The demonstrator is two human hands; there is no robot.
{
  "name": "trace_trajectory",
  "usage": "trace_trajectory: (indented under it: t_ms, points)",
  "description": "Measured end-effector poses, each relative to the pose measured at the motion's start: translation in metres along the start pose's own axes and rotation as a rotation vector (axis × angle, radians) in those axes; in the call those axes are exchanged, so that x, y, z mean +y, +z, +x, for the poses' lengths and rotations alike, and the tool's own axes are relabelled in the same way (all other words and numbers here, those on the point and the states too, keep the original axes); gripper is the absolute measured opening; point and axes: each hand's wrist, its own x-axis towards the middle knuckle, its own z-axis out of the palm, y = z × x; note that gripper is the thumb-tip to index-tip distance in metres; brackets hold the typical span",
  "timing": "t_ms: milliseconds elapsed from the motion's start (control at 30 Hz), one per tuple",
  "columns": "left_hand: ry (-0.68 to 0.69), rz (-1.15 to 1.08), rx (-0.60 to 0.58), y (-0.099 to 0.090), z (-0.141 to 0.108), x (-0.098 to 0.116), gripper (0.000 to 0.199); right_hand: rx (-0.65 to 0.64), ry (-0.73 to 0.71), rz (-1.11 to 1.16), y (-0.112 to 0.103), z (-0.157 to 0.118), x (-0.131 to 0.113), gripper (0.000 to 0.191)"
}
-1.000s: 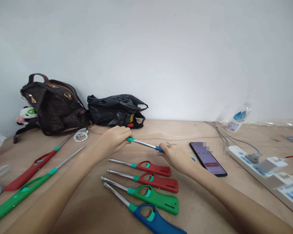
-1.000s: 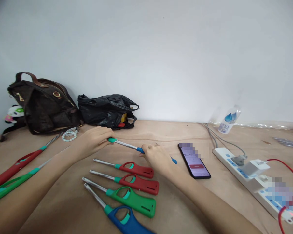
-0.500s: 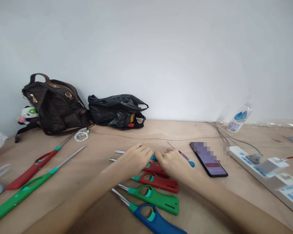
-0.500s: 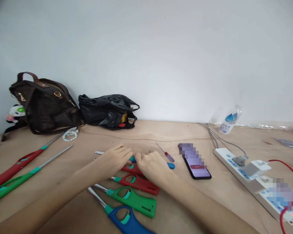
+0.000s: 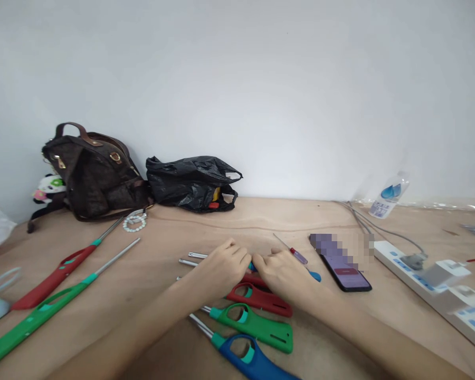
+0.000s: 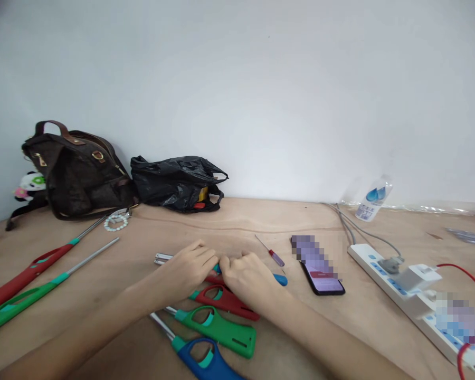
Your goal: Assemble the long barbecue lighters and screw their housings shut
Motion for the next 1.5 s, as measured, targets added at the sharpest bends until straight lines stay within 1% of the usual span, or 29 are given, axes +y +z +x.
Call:
trace_trajectory:
  t_ms: [133, 200, 267, 300, 400, 433, 500, 533, 600, 667, 767, 867, 900, 1000, 1100, 1200, 1300, 1400, 1500]
  points:
    - [0.0, 0.123, -0.016, 0.0, 0.001, 0.005, 0.018, -0.035, 0.046, 0.039, 0.005, 0.003, 0.0, 0.022]
    - [0.001, 0.139, -0.009, 0.001, 0.002, 0.006, 0.019, -0.051, 0.08, 0.069, 0.007, 0.004, -0.001, 0.02]
    - [-0.005, 0.115, 0.008, 0.003, 0.002, 0.004, 0.017, -0.046, 0.131, 0.141, 0.006, 0.004, 0.0, 0.013]
    - [-0.007, 0.091, 0.016, 0.004, 0.002, 0.002, 0.017, -0.035, 0.159, 0.198, 0.005, 0.003, 0.003, 0.01]
    - [-0.027, 0.012, 0.042, 0.009, -0.002, -0.013, 0.016, 0.022, 0.222, 0.412, 0.0, -0.005, 0.018, 0.022]
    - [-0.06, 0.0, 0.054, 0.01, -0.004, -0.019, 0.016, 0.041, 0.238, 0.471, 0.0, -0.009, 0.025, 0.023]
    - [-0.147, -0.04, 0.066, 0.011, -0.01, -0.031, 0.018, 0.062, 0.286, 0.53, 0.001, -0.018, 0.039, 0.017]
    - [-0.192, -0.058, 0.07, 0.012, -0.012, -0.036, 0.019, 0.058, 0.298, 0.546, 0.004, -0.022, 0.044, 0.016]
    - [-0.232, -0.133, 0.056, 0.013, -0.014, -0.039, 0.016, 0.028, 0.297, 0.575, 0.013, -0.029, 0.05, 0.017]
    - [-0.25, -0.25, 0.041, 0.015, -0.009, -0.035, 0.013, 0.017, 0.314, 0.559, 0.023, -0.03, 0.048, 0.019]
    - [-0.254, -0.441, 0.063, 0.024, 0.007, -0.02, 0.026, 0.033, 0.348, 0.535, 0.037, -0.025, 0.04, 0.018]
    - [-0.187, -0.562, 0.082, 0.041, 0.024, -0.008, 0.037, 0.081, 0.304, 0.559, 0.046, -0.017, 0.035, 0.015]
    - [-0.174, -0.568, 0.085, 0.047, 0.027, -0.006, 0.038, 0.104, 0.28, 0.557, 0.047, -0.016, 0.036, 0.016]
    - [-0.157, -0.51, 0.072, 0.066, 0.03, -0.007, 0.032, 0.159, 0.228, 0.514, 0.052, -0.017, 0.041, 0.021]
    - [-0.143, -0.411, -0.001, 0.079, 0.026, -0.012, 0.023, 0.218, 0.237, 0.472, 0.056, -0.029, 0.05, 0.017]
    - [-0.123, -0.391, -0.031, 0.08, 0.021, -0.016, 0.019, 0.291, 0.315, 0.474, 0.059, -0.044, 0.061, 0.017]
    - [-0.132, -0.476, -0.01, 0.075, 0.02, -0.019, 0.018, 0.314, 0.396, 0.505, 0.06, -0.055, 0.071, 0.02]
    - [-0.245, -0.588, 0.022, 0.072, 0.019, -0.026, 0.024, 0.322, 0.501, 0.521, 0.058, -0.063, 0.08, 0.023]
    - [-0.373, -0.692, -0.006, 0.072, 0.017, -0.037, 0.025, 0.328, 0.59, 0.52, 0.055, -0.068, 0.09, 0.022]
